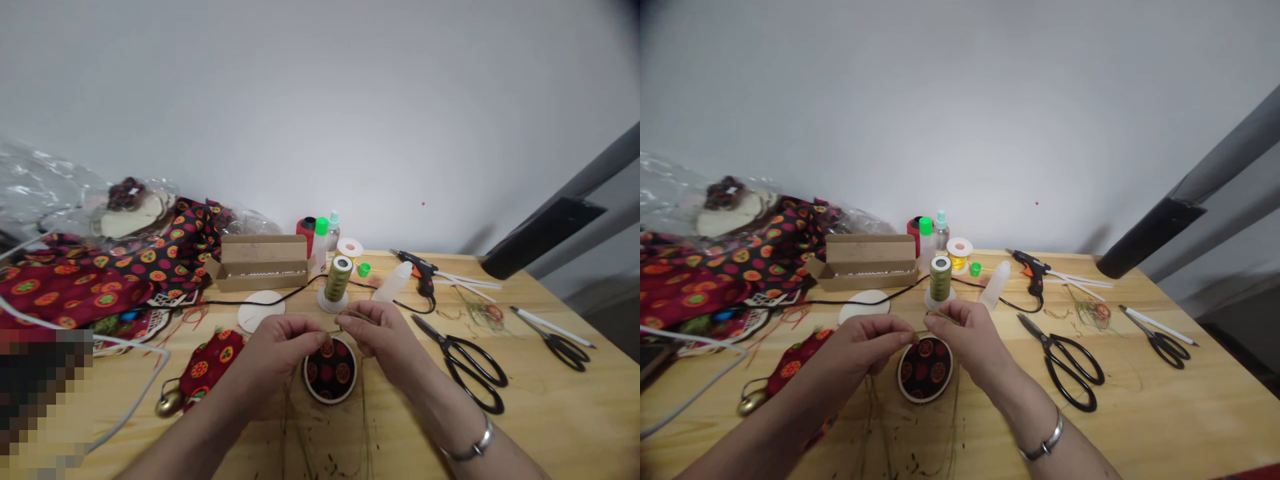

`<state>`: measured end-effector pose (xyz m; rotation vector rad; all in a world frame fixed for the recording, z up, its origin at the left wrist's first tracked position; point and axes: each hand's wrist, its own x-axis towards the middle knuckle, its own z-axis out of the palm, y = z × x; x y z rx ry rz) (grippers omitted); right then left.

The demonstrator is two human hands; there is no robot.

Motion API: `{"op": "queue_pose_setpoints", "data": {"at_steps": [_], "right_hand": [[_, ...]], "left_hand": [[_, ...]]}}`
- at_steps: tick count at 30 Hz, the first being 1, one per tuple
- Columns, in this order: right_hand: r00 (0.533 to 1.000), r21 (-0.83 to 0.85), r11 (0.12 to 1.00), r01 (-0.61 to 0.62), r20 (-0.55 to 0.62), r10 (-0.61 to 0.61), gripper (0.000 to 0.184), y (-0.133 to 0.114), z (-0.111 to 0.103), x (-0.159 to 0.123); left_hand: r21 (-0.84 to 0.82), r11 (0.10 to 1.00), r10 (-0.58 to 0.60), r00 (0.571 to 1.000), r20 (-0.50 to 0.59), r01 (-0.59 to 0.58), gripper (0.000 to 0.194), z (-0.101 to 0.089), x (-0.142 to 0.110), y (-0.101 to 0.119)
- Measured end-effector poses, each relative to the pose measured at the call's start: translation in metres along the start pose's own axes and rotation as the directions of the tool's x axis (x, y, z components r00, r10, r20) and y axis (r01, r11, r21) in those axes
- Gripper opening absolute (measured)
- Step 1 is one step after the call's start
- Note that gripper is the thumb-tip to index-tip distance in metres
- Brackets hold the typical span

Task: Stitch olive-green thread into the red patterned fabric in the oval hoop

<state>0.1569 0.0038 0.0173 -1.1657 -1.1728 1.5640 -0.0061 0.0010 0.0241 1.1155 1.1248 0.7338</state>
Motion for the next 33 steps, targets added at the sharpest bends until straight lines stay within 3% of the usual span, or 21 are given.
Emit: {"op": "queue_pose_setpoints", "data": {"at_steps": [9,21,28,33], "right_hand": [[0.997,-0.089,0.994,-0.063,0.033,0.066,0.017,-0.002,-0.003,0.001],[0.991,0.025,0.999,0.034,-0.127,-0.030,0.021,0.006,0.004,0.003],[0.959,-0.209,0.975,0.080,-0.251,-0.133,0.017,0.012,0.009,0.004],[0.944,-0.367,0.922,0.125,-0.242,-0.224,0.016,0.010,0.008,0.004]], "left_hand": [[-0.016,1.000,0.012,1.000,-0.003,-0.012,0.014,-0.002,0.000,-0.004],[-0.007,1.000,0.003,0.999,-0.044,-0.003,0.015,0.007,0.001,-0.009],[-0.008,1.000,0.005,0.999,-0.050,-0.005,0.018,0.012,0.001,-0.011],[0.043,0.998,0.055,0.998,-0.004,-0.054,0.024,0.008,0.001,-0.015]]}}
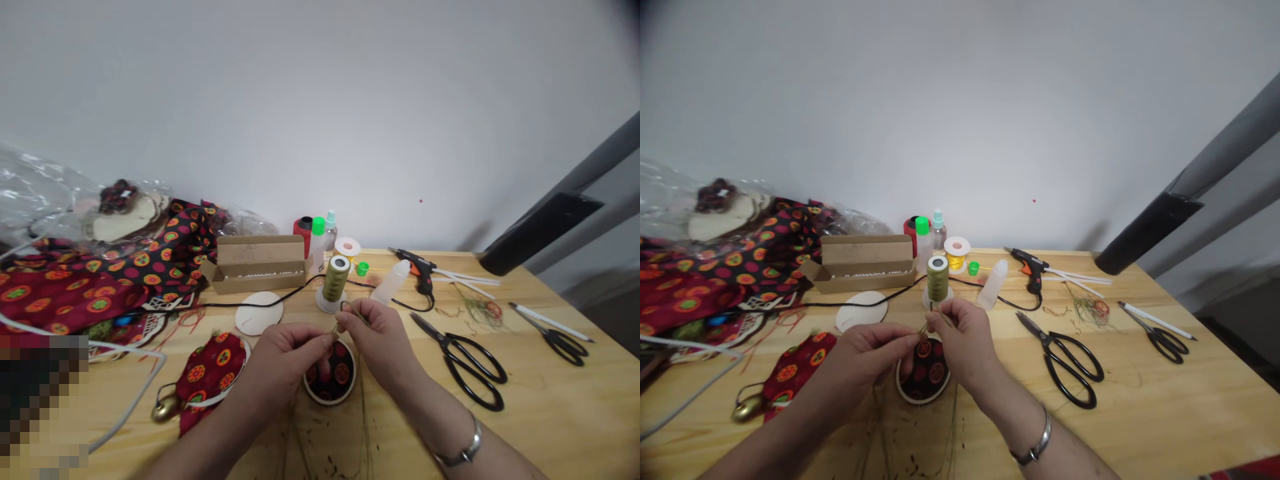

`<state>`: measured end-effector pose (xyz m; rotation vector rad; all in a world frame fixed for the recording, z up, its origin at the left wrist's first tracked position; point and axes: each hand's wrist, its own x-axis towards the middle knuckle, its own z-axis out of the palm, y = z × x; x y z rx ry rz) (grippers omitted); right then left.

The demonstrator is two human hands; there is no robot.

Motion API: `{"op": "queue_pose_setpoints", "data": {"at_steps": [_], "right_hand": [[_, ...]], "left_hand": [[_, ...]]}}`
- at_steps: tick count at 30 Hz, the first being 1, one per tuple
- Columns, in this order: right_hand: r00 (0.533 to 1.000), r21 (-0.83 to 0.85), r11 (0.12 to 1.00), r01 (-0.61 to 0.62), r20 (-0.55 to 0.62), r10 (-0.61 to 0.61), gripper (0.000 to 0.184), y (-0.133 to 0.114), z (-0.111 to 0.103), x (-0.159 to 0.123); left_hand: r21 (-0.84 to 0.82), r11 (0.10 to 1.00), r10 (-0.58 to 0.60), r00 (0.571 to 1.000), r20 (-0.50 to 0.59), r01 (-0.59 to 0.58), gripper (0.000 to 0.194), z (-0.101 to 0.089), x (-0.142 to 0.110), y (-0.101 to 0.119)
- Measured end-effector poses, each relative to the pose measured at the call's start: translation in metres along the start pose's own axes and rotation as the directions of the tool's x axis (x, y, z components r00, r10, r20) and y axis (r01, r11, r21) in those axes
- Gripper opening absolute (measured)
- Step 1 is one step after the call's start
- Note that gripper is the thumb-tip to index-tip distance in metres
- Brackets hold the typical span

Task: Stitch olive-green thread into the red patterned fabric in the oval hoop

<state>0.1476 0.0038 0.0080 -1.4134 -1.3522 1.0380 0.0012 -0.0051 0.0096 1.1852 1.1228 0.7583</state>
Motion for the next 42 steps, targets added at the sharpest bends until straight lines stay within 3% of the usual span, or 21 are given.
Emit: {"op": "queue_pose_setpoints", "data": {"at_steps": [5,10,18,22,28,33,36,40,42], "right_hand": [[1.000,0.007,1.000,-0.003,-0.009,0.003,0.016,-0.003,-0.002,0.002],[0.999,0.014,1.000,-0.026,-0.027,0.027,0.015,-0.003,-0.003,0.004],[0.998,0.048,0.997,-0.059,-0.029,0.060,0.021,0.001,-0.004,0.006],[0.986,0.225,0.960,-0.164,0.068,0.153,0.022,0.001,-0.003,0.005],[0.966,0.474,0.846,-0.244,0.196,0.169,0.021,-0.001,0.000,0.002],[0.955,0.536,0.794,-0.285,0.231,0.187,0.025,-0.003,0.000,0.000],[0.953,0.528,0.798,-0.291,0.229,0.197,0.027,-0.004,-0.001,0.000],[0.955,0.472,0.836,-0.279,0.225,0.192,0.026,-0.003,-0.001,0.000],[0.956,0.428,0.865,-0.262,0.234,0.174,0.024,-0.001,0.000,-0.001]], "left_hand": [[0.173,0.981,0.111,0.986,-0.123,-0.089,0.025,-0.001,0.000,0.004],[0.306,0.949,0.148,0.965,-0.215,-0.078,0.023,-0.002,-0.001,0.009],[0.365,0.924,0.161,0.982,-0.103,-0.113,0.026,0.006,-0.008,0.004],[0.411,0.898,0.178,0.984,-0.014,-0.157,0.029,0.011,-0.010,-0.001],[0.568,0.763,0.289,0.949,0.128,-0.308,0.028,0.012,-0.008,-0.011],[0.630,0.673,0.365,0.915,0.173,-0.388,0.026,0.013,-0.008,-0.009],[0.623,0.663,0.476,0.876,0.076,-0.415,0.020,0.010,-0.009,-0.007],[0.576,0.715,0.611,0.755,-0.238,-0.397,0.019,0.003,-0.005,-0.009],[0.411,0.810,0.548,0.789,-0.279,-0.418,0.025,0.002,-0.002,-0.011]]}}
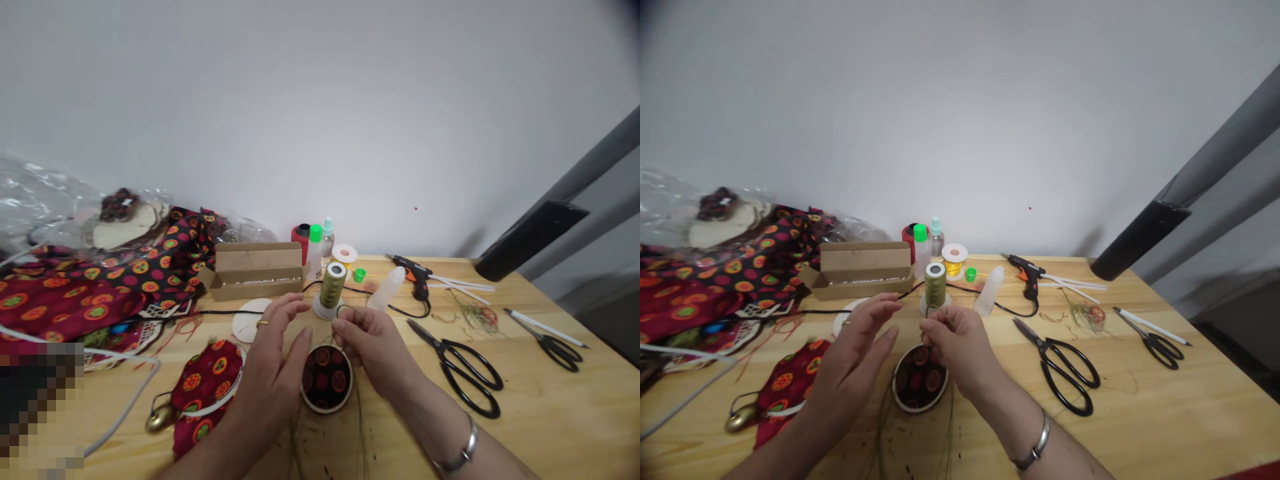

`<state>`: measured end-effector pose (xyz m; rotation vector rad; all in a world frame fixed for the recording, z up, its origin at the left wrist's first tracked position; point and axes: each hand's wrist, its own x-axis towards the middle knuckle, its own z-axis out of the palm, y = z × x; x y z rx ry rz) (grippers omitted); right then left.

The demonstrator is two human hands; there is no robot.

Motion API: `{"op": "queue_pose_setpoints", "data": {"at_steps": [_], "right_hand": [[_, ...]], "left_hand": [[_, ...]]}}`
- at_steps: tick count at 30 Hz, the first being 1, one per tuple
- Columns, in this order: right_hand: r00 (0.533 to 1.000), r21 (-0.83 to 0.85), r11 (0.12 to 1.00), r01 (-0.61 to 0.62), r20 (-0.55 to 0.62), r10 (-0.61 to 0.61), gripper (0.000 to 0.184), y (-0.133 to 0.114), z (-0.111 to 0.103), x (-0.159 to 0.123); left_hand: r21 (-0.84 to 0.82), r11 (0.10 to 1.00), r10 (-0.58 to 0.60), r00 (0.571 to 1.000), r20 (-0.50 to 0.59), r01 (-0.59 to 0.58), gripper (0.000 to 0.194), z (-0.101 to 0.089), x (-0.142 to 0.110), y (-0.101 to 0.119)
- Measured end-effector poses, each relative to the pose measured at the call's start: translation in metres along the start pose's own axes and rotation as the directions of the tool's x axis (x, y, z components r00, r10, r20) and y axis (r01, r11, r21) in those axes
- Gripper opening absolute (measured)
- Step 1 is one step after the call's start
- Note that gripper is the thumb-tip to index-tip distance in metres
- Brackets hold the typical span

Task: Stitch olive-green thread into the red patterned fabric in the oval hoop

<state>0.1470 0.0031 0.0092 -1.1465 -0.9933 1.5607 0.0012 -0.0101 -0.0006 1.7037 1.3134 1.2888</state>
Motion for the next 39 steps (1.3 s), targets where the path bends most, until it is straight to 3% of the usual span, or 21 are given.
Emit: {"op": "queue_pose_setpoints", "data": {"at_steps": [2,5,7,16,22,25,28,33,39], "right_hand": [[1.000,-0.065,0.998,0.008,0.011,-0.007,0.023,0.003,0.001,-0.001],[1.000,-0.132,0.991,-0.005,0.005,0.006,0.020,0.005,0.003,-0.002],[1.000,-0.147,0.989,-0.010,0.000,0.010,0.019,0.005,0.005,-0.003],[1.000,-0.186,0.982,-0.004,-0.005,0.003,0.016,0.006,0.007,-0.002],[1.000,-0.209,0.978,0.001,-0.002,-0.002,0.017,0.006,0.006,-0.002],[1.000,-0.242,0.970,0.001,-0.014,-0.004,0.016,0.004,0.007,-0.003],[1.000,-0.268,0.964,0.007,-0.024,-0.014,0.016,0.002,0.007,-0.003],[0.999,-0.249,0.968,0.016,-0.038,-0.026,0.018,0.003,0.006,-0.001],[1.000,-0.159,0.987,0.031,-0.003,-0.031,0.020,0.003,0.003,-0.001]], "left_hand": [[-0.196,0.971,-0.117,0.988,0.105,0.135,0.031,0.002,0.001,-0.001],[-0.423,0.813,-0.263,0.900,0.347,0.400,0.040,0.004,0.001,0.003],[-0.471,0.735,-0.297,0.857,0.422,0.487,0.048,0.005,0.001,0.006],[-0.304,0.811,-0.339,0.824,0.455,0.501,0.050,0.002,0.000,0.004],[-0.136,0.906,-0.325,0.865,0.381,0.400,0.039,0.002,0.002,0.002],[-0.149,0.909,-0.322,0.883,0.341,0.389,0.034,0.002,0.002,0.002],[-0.208,0.892,-0.316,0.882,0.350,0.402,0.026,0.002,0.003,0.006],[-0.222,0.835,-0.403,0.835,0.375,0.503,0.017,0.000,0.007,0.008],[-0.429,0.602,-0.463,0.732,0.499,0.673,0.015,0.000,0.010,-0.006]]}}
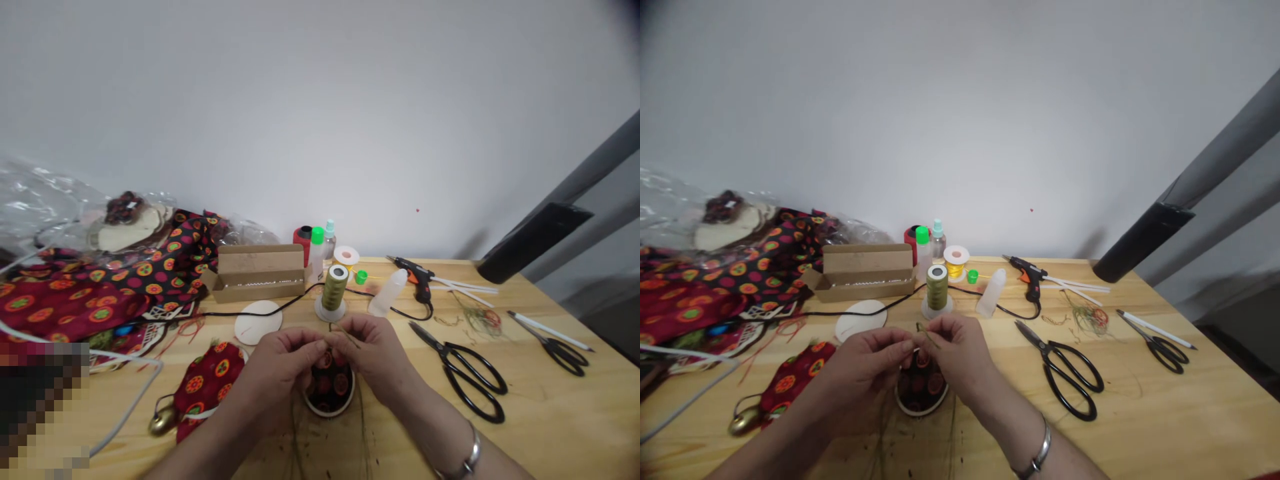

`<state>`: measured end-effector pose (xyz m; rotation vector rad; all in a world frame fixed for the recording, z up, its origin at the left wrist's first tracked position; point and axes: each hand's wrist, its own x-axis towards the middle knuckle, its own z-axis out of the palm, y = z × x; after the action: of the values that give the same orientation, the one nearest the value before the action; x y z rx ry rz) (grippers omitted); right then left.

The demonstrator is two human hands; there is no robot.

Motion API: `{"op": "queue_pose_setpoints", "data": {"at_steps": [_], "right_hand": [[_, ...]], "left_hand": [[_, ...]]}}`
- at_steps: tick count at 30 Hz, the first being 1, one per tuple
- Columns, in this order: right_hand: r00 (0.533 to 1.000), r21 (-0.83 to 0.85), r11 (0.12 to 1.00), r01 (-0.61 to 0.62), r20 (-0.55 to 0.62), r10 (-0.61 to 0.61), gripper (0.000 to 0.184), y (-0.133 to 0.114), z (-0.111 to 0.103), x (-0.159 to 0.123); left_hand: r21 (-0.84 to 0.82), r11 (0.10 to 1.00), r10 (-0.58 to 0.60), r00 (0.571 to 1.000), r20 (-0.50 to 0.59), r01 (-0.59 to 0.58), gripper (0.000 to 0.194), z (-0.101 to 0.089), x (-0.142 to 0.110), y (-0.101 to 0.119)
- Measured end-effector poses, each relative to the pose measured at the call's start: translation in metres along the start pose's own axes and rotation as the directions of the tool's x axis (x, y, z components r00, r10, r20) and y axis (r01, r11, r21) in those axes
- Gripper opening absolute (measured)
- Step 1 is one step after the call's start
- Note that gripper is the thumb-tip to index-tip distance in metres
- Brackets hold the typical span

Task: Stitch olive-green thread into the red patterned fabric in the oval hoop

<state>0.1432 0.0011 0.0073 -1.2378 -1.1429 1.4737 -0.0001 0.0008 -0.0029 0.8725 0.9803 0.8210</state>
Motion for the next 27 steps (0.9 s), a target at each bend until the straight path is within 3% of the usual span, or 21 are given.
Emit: {"op": "queue_pose_setpoints", "data": {"at_steps": [4,8,27], "right_hand": [[1.000,0.060,0.998,-0.021,0.002,0.021,0.023,-0.0028,-0.0001,-0.0002],[0.999,0.090,0.995,-0.047,-0.004,0.048,0.018,-0.0023,0.0006,-0.0010],[0.991,0.270,0.956,-0.111,0.107,0.085,0.021,0.0014,-0.0003,-0.0036]], "left_hand": [[-0.178,0.982,-0.057,0.998,0.040,0.063,0.013,-0.0006,0.0003,-0.0016],[-0.246,0.964,-0.097,0.994,0.040,0.104,0.013,0.0004,-0.0004,-0.0016],[-0.110,0.993,-0.036,0.998,0.051,0.041,0.014,-0.0011,-0.0012,-0.0012]]}}
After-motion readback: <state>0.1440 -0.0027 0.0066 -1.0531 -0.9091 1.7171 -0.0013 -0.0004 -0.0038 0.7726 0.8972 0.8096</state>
